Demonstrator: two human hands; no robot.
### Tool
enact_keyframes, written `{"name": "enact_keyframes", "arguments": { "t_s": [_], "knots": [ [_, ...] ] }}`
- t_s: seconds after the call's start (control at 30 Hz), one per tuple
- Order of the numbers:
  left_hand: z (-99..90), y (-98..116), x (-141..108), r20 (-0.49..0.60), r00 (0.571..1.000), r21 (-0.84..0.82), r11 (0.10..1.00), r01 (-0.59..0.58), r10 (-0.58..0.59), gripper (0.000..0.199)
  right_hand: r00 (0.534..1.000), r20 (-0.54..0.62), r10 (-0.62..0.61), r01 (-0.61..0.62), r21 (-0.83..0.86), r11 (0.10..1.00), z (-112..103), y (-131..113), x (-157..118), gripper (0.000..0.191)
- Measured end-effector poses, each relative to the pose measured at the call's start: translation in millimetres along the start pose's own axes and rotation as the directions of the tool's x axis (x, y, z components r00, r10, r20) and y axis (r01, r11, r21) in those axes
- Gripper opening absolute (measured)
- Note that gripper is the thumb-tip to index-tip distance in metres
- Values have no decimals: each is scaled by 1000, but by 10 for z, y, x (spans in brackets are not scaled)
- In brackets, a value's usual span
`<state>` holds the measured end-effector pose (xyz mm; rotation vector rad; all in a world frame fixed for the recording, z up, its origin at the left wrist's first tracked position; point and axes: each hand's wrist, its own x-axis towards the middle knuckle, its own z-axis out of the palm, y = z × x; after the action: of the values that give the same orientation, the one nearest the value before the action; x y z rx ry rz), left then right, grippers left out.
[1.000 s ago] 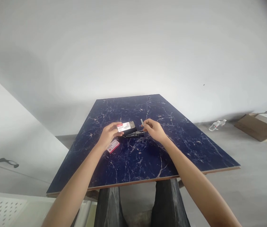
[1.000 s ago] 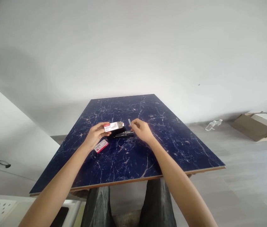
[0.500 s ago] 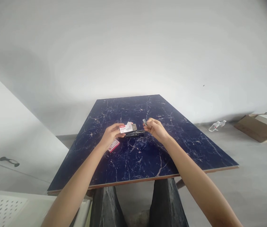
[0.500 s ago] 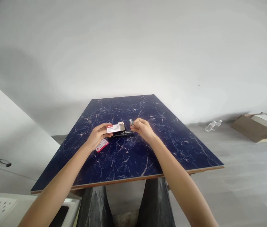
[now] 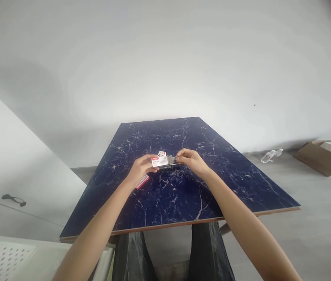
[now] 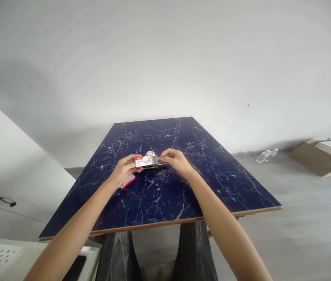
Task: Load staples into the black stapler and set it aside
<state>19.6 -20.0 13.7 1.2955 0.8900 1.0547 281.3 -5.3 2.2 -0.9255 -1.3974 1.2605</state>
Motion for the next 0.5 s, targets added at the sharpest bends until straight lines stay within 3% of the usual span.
{"name": "enact_keyframes", "arguments": {
  "t_s": [0.3,0.5],
  "knots": [
    [38,-2,-56,139,990,34,999,-31,26,36,999,-26,-39,31,-259,965,42,-65,-38,26],
    [48,-10,-63,188,981,8,999,-40,38,34,1000,-10,2,-4,-132,991,16,-29,-12,31]
  ]
}}
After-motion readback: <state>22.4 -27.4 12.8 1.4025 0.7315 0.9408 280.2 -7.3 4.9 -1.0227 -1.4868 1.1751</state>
